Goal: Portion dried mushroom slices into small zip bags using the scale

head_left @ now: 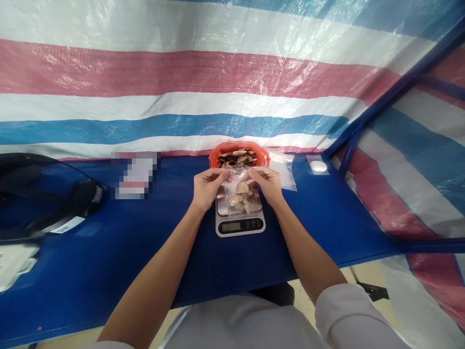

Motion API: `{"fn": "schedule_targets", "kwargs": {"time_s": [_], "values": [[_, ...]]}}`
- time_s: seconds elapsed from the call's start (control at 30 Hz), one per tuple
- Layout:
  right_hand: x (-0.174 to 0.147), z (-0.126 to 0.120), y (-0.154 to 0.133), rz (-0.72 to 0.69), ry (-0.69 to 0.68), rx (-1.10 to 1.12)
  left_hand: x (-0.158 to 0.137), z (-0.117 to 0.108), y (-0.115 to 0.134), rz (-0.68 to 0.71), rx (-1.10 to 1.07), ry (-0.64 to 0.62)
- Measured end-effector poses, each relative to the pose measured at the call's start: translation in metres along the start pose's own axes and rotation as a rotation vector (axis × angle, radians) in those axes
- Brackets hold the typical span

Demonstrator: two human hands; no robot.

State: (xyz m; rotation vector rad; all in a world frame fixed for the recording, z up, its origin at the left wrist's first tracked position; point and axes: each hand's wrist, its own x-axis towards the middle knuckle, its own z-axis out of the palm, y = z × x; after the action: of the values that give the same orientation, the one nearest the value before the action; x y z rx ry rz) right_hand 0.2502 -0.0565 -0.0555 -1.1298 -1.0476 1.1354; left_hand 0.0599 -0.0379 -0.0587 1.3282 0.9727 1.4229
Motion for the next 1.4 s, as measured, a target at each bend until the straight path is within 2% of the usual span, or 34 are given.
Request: {"fn": "schedule_targets", "kwargs": {"time_s": [0.33, 0.6, 0.8, 1.17, 1.4], "values": [[-0.001, 0.000, -0.001, -0.154, 0.011, 0.020, 0.000, 0.002, 0.002, -0.003, -0.020, -0.003], [-0.006, 0.005, -0.004, -0.111, -0.019, -0.023, -0.003, 0.004, 0.007, 0.030, 0.024, 0.006], [-0.006, 0.004, -0.005, -0.099, 0.008, -0.007, -0.004, 0.007, 0.011, -0.026, 0.052, 0.010], [-0.007, 0.006, 0.002, -0.152, -0.007, -0.110, -0.005, 0.008, 0.009, 0.026, 0.064, -0.038], [-0.006, 0.006, 0.002, -0.203, 0.023, -0.180, -0.005, 0.009, 0.012, -0.011, 0.076, -0.048]]}}
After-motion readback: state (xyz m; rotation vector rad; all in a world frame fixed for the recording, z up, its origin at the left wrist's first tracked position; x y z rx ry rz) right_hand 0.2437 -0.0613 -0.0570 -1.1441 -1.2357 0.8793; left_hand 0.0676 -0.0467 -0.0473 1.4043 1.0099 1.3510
